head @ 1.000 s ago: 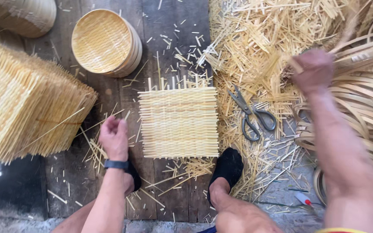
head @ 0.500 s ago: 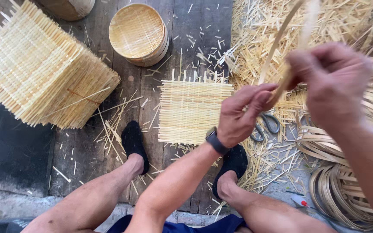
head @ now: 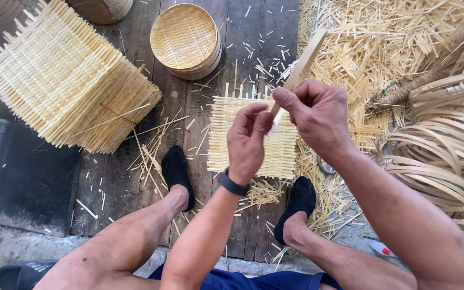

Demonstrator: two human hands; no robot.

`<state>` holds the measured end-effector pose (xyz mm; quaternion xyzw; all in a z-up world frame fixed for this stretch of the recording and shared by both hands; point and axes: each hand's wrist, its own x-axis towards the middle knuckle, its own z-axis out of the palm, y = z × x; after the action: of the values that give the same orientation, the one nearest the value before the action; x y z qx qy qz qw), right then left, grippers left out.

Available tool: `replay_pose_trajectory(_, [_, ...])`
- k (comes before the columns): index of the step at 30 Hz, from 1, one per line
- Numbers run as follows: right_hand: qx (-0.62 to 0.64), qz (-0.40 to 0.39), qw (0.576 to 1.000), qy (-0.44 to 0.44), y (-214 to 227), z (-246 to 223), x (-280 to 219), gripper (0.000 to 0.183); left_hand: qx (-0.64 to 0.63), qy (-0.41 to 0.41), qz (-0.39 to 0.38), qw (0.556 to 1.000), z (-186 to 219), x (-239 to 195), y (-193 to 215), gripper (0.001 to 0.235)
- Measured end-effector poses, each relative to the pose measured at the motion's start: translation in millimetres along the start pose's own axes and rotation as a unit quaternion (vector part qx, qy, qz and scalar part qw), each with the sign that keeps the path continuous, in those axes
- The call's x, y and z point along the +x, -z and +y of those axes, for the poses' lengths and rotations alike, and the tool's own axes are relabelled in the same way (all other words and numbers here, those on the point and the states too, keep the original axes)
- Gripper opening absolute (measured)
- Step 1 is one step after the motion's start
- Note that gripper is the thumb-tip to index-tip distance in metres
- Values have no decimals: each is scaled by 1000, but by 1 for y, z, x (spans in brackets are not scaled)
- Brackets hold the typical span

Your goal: The person sits on the floor and repeatedly weaves bamboo strips into circular frames, then uses shears to trim the excess material. The finished pieces are stacked nearby.

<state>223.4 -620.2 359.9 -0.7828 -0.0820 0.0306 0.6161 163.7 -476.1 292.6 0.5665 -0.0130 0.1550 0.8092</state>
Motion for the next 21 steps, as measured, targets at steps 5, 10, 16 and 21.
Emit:
replay_pose_trajectory(5, [-265,141,926,229,26,17,22,38,-199,198,96,955,-9,27,56,30])
replay_pose_trajectory(10, [267,0,953,-145,43,54,25,47,-340,274,87,896,-23,39,100,25])
replay_pose_trajectory(16, [349,-59,914,-198,35,105,13,32,-179,371,32,911,-19,57,109,25])
replay_pose_trajectory(21, [313,-32,894,-318,28,115,8,49,-113,417,32,901,-28,67,102,38])
